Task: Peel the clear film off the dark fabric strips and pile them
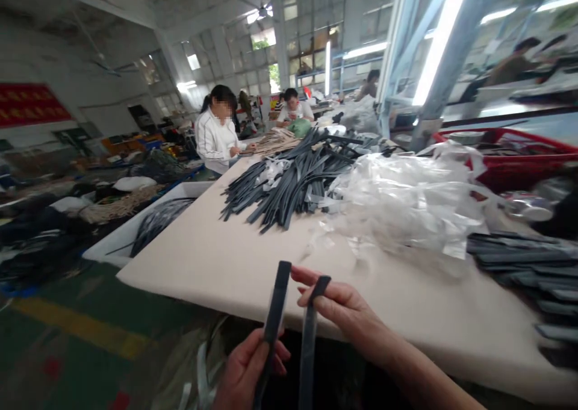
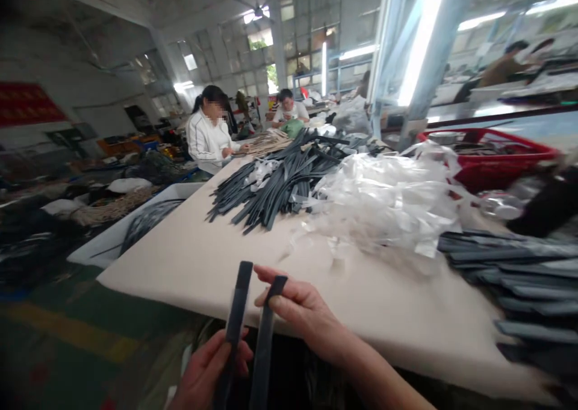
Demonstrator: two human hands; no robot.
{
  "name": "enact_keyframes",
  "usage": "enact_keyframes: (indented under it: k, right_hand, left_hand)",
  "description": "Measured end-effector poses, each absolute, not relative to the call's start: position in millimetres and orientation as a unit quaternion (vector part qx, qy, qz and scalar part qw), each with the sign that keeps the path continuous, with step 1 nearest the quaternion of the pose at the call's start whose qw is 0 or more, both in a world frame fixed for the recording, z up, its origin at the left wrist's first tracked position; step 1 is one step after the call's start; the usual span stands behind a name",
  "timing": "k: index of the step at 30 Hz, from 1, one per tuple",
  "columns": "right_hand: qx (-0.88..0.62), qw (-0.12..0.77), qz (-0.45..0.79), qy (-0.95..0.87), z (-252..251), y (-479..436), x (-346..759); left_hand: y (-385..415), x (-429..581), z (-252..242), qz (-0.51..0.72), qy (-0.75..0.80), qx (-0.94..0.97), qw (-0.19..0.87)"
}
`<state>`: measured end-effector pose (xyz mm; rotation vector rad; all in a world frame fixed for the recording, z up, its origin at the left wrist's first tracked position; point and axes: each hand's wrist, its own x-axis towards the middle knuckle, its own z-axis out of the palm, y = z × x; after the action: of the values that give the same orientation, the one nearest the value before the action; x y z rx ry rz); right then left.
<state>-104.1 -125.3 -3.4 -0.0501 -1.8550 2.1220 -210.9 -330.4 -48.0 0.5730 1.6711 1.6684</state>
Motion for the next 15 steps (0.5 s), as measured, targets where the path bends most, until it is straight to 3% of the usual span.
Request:
enact_keyframes:
  k: [4,10,15]
  right_hand:
    - [-0.001,0.207,0.759,-0.618,1,-124,-105]
    - [-0.098,0.207,0.789,-0.57,-3,-135,-104]
    - [-0.089,0.296,0.749,-0.586,5,-114,-90]
  left_hand:
    - [-312,-199,-43,0.613,0.62,0.239,0.427]
    - [-276,-185,-19,0.593,0.628,0.305,0.402]
    - [-274,-180,-29,0.497,0.67,0.359,0.418]
